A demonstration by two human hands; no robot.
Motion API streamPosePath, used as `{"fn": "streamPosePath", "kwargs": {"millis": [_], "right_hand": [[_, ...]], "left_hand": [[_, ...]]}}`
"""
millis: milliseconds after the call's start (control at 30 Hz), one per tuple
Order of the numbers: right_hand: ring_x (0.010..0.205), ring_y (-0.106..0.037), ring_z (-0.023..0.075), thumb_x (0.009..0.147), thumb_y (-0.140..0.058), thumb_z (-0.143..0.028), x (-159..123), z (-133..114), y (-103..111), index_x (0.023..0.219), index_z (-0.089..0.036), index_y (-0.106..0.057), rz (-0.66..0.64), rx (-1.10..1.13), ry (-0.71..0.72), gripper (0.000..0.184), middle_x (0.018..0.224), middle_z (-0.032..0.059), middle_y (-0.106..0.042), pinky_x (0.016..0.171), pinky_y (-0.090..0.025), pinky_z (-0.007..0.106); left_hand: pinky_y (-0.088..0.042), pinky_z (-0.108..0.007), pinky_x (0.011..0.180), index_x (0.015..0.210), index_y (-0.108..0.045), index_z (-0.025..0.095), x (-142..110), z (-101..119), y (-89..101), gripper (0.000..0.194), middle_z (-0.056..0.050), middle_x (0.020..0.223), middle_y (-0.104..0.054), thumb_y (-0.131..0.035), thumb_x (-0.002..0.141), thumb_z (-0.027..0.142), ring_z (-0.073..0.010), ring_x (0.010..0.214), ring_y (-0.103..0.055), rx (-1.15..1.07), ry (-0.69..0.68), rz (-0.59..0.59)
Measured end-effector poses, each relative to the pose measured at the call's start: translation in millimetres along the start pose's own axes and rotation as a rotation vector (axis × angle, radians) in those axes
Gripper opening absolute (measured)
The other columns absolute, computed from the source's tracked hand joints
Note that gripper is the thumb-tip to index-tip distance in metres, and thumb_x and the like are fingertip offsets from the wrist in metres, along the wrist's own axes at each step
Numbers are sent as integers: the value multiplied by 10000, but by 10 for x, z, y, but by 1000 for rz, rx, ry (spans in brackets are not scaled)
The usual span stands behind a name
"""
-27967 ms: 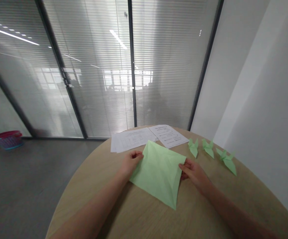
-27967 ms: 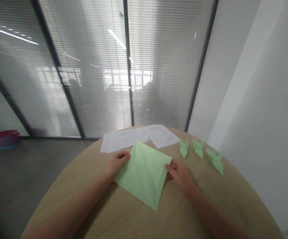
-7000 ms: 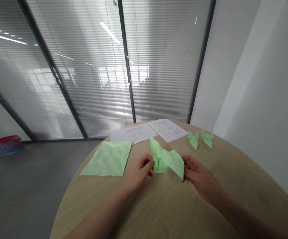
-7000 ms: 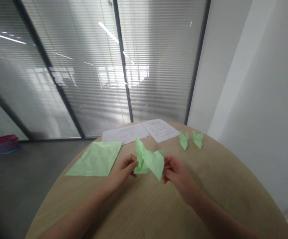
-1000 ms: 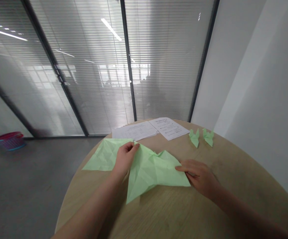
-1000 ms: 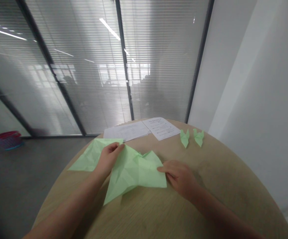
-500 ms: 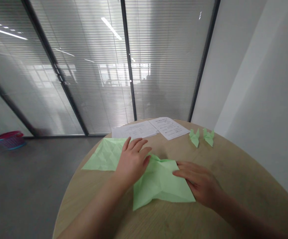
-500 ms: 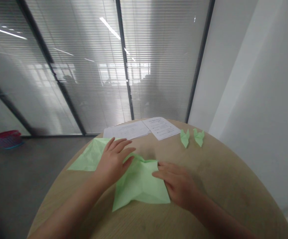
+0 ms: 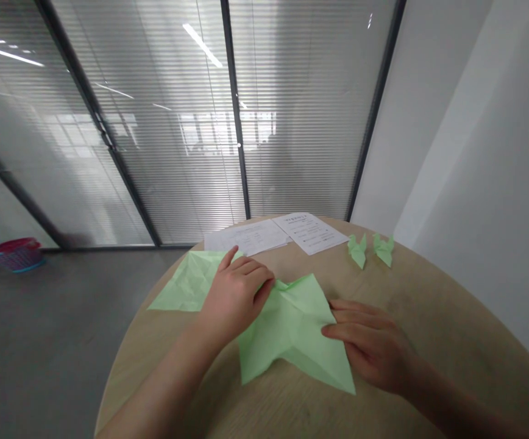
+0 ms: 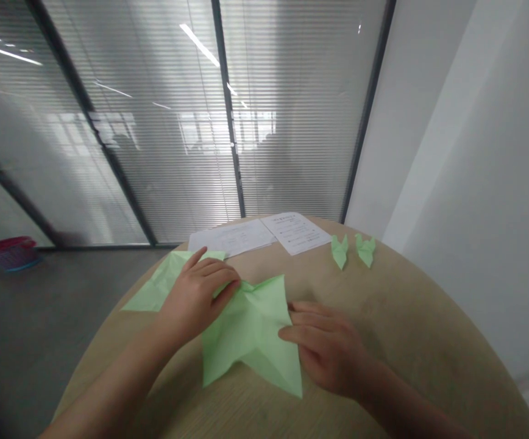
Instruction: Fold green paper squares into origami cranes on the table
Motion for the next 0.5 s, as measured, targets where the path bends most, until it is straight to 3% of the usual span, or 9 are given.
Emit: {"fn": "streamPosePath", "kwargs": {"millis": [233, 500], "right_hand": [[1019, -766, 198, 852, -513, -6, 25, 0, 8, 1076, -257, -699, 21, 3, -3, 385, 925, 31, -797, 948, -617, 328], [1031, -759, 203, 871, -510, 0, -16, 49, -26, 1077, -268, -705, 32, 24, -42, 390, 935, 32, -796, 942, -622, 349]], "left_hand": [[-216, -605, 1245, 873, -737, 243, -12, -59, 48, 195, -23, 897, -793, -562, 961, 238, -231, 961, -718, -65, 35, 98], [-252, -639, 1225, 852, -730, 249, 8, -168, 15, 174, -17, 914, -796, -577, 928, 282, -231, 948, -721, -266, 192, 26]]}}
Point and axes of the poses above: each hand's wrist, its own x-axis towards the middle knuckle, its own y-axis out of the back of the hand, z = x × y, the point moved 3 cm from there along x, towards the middle knuckle
